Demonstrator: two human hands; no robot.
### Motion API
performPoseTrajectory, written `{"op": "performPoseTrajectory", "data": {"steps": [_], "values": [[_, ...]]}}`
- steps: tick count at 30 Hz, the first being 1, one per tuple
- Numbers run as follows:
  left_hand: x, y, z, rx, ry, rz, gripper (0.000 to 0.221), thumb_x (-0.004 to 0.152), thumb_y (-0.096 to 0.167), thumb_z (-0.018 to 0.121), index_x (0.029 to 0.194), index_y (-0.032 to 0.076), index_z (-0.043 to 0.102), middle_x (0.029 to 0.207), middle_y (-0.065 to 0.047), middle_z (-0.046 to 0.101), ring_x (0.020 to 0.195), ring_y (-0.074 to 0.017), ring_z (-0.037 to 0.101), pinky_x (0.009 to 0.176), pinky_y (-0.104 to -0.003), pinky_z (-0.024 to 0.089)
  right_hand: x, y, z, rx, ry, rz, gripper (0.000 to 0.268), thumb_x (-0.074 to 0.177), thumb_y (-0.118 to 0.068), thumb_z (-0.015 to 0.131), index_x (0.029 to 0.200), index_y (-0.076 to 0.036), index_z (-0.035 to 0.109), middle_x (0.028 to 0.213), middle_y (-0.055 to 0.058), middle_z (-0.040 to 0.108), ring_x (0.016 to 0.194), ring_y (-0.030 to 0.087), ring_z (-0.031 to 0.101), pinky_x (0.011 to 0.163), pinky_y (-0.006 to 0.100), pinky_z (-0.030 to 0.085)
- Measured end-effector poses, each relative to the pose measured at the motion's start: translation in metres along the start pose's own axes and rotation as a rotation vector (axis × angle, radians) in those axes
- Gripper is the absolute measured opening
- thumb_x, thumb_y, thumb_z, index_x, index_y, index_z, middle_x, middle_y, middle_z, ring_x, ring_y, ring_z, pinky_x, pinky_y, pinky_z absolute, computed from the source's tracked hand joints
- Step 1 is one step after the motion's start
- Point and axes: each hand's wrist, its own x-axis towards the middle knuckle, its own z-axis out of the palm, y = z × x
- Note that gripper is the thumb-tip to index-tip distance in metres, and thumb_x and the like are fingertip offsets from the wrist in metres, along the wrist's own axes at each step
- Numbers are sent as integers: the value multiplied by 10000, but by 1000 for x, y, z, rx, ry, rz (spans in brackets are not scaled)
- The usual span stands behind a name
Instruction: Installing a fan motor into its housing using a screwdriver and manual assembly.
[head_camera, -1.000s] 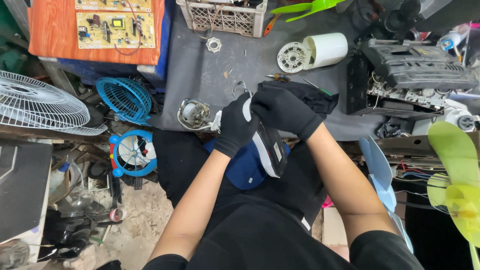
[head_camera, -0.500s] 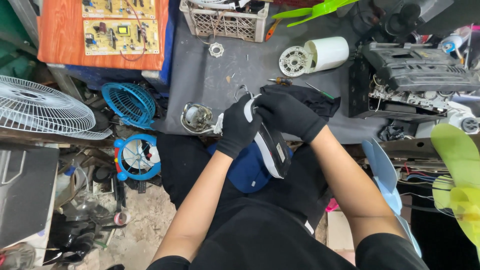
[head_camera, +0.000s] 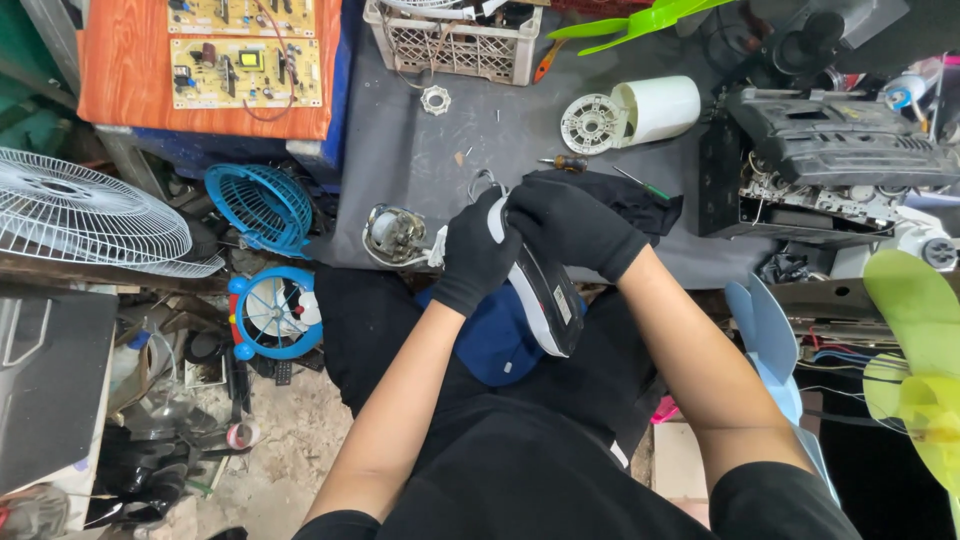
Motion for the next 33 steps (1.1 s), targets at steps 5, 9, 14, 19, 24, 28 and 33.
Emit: {"op": "performPoseTrajectory", "data": {"steps": [5,9,14,19,24,28,33], "values": [[3,-1,1,-14,16,22,500,749,271,633,1219,102,625,891,-145,707,903,-368,697,802,-452,576,0,1,2,30,-33,73,234,984,-264,578,840,-80,567,741,127,594,775,412,606,641,448,527],[3,0,0,13,8,18,507,732,269,632,1215,113,625,869,-136,708,886,-357,704,787,-455,582,3,-4,-7,33,-22,106,242,957,-288,633,889,-68,559,760,143,587,832,423,615,663,459,523],[3,5,4,44,-4,2,523,710,286,639,1210,131,631,864,-112,708,889,-338,710,795,-433,586,2,11,11,9,-59,97,229,990,-273,559,881,-72,550,767,145,591,816,445,597,663,472,525],[0,-2,7,27,5,7,528,696,266,649,1205,126,637,875,-108,716,903,-332,711,809,-423,582,0,7,4,-128,-60,72,236,974,-303,577,853,-101,559,730,98,582,776,378,611,672,445,526],[0,0,10,19,8,24,541,701,273,664,1216,108,633,879,-130,711,899,-345,709,806,-436,583,-3,6,-3,2,-68,58,203,959,-231,611,851,-69,553,741,139,586,816,452,593,649,454,533],[2,1,10,27,35,24,489,750,238,631,1221,103,629,893,-130,712,895,-345,705,808,-432,581,-1,5,1,11,-67,84,240,1008,-289,531,883,-85,543,775,159,603,832,462,599,652,486,537],[3,7,7,27,-15,-26,504,728,276,627,1208,124,625,887,-112,716,911,-338,706,815,-440,582,-9,18,11,-70,-56,54,272,1023,-313,521,863,-93,522,781,134,601,831,447,603,648,473,540]]}}
